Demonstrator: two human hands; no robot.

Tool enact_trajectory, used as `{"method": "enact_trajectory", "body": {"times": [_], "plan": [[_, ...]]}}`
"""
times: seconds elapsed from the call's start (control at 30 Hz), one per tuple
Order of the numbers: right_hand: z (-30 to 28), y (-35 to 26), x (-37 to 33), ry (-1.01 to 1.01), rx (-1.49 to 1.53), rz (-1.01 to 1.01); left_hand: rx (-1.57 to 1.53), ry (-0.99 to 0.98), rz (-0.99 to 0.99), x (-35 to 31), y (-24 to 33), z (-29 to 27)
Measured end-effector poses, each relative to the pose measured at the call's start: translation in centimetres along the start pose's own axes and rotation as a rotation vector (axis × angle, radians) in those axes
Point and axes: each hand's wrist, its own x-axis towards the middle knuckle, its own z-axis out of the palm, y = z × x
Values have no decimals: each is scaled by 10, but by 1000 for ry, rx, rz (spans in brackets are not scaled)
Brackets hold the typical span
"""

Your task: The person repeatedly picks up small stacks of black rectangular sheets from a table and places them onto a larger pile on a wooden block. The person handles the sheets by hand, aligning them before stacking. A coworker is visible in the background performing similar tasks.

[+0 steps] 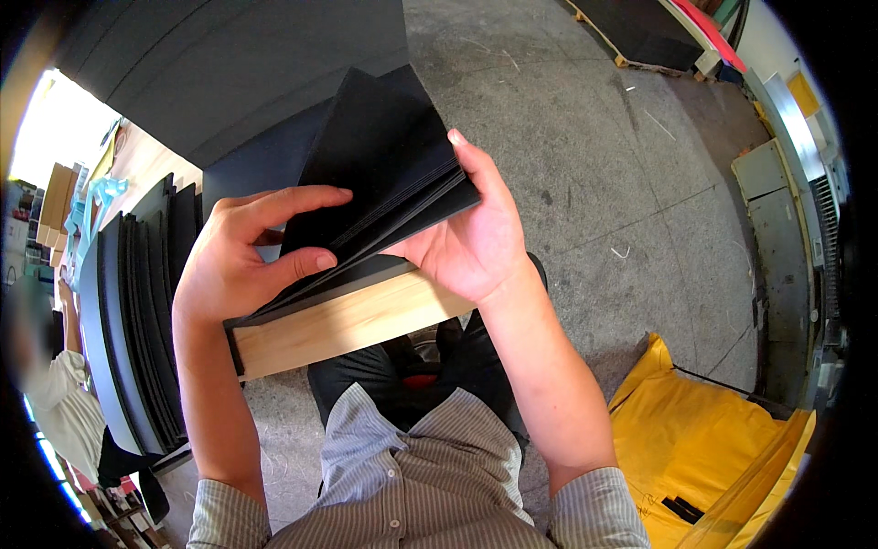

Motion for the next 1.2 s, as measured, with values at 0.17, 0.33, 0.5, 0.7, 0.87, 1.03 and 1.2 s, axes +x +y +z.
{"method": "enact_trajectory", "body": {"times": [0.17, 0.33, 0.5, 0.7, 0.87, 1.03, 1.2], "plan": [[0, 0, 0, 8, -31, -6, 0, 11, 10, -1, -2, 1], [1, 0, 1, -37, 30, 4, 12, -38, -95, 0, 3, -3], [-1, -1, 2, -48, 6, 0, -11, -30, -114, 0, 3, -2], [-6, -2, 3, -85, 38, 10, -74, -50, -189, 0, 2, -2], [-5, -2, 1, -60, 72, 3, -65, -55, -162, -1, 0, -2], [-7, -2, 1, -83, 76, 4, -88, -69, -186, 0, 2, -3], [-9, -3, 1, -90, 102, 13, -91, -28, -68, 0, -1, 1]]}}
